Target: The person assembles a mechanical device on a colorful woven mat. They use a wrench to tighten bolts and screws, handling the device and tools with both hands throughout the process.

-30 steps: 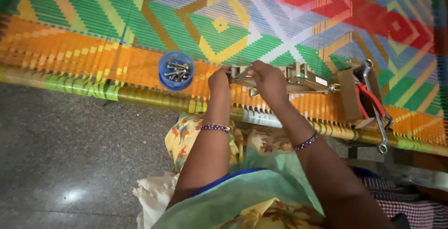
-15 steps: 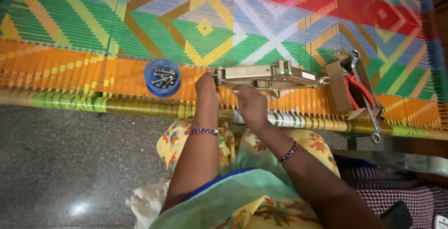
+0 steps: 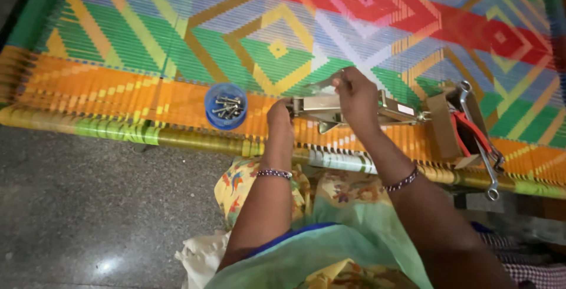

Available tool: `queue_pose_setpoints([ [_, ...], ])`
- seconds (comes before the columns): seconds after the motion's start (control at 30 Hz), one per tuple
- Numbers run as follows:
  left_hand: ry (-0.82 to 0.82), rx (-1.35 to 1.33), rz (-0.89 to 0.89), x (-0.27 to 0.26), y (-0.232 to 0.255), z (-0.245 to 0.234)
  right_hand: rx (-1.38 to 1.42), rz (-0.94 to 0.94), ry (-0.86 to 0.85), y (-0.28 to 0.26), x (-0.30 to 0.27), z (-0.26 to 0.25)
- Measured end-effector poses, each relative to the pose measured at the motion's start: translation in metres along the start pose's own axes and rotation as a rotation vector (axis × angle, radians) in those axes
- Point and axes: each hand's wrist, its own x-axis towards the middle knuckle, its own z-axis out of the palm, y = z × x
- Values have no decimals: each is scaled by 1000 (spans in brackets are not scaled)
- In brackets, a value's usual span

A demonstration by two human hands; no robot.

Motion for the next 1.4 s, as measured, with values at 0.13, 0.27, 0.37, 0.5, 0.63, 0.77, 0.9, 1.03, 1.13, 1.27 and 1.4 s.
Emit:
queue_pose_setpoints([
  [0.13, 27, 32, 33, -9, 0, 2, -177, -186, -112, 10, 34, 17],
  [0.27, 77, -4, 72, -29, 8, 13, -67, -270, -241, 21, 49, 34],
  [0.37, 138, 18, 28, -42, 14, 15, -126, -193, -315, 26, 57, 39],
  [0.5, 114, 102, 90, -45, 14, 16, -209, -321, -277, 27, 63, 39],
  [0.63, 69, 38, 133, -35, 6, 12, -223, -451, -267, 22, 60, 40],
  [0.77, 60, 1, 120, -26, 2, 7, -248, -402, -381, 13, 59, 39],
  [0.9, 74, 14, 97, -33, 7, 10, -340, -406, -419, -3, 60, 37],
  [1.03, 106, 42, 106, -52, 18, 17, -454, -349, -578, -21, 55, 44],
  [1.13, 139, 52, 79, -64, 25, 20, -567, -455, -581, -28, 52, 47],
  [1.27, 152, 47, 67, -64, 27, 22, -471, -469, -534, -24, 54, 38],
  [1.4, 108, 51, 161, -50, 12, 15, -335, -516, -453, -17, 49, 37],
])
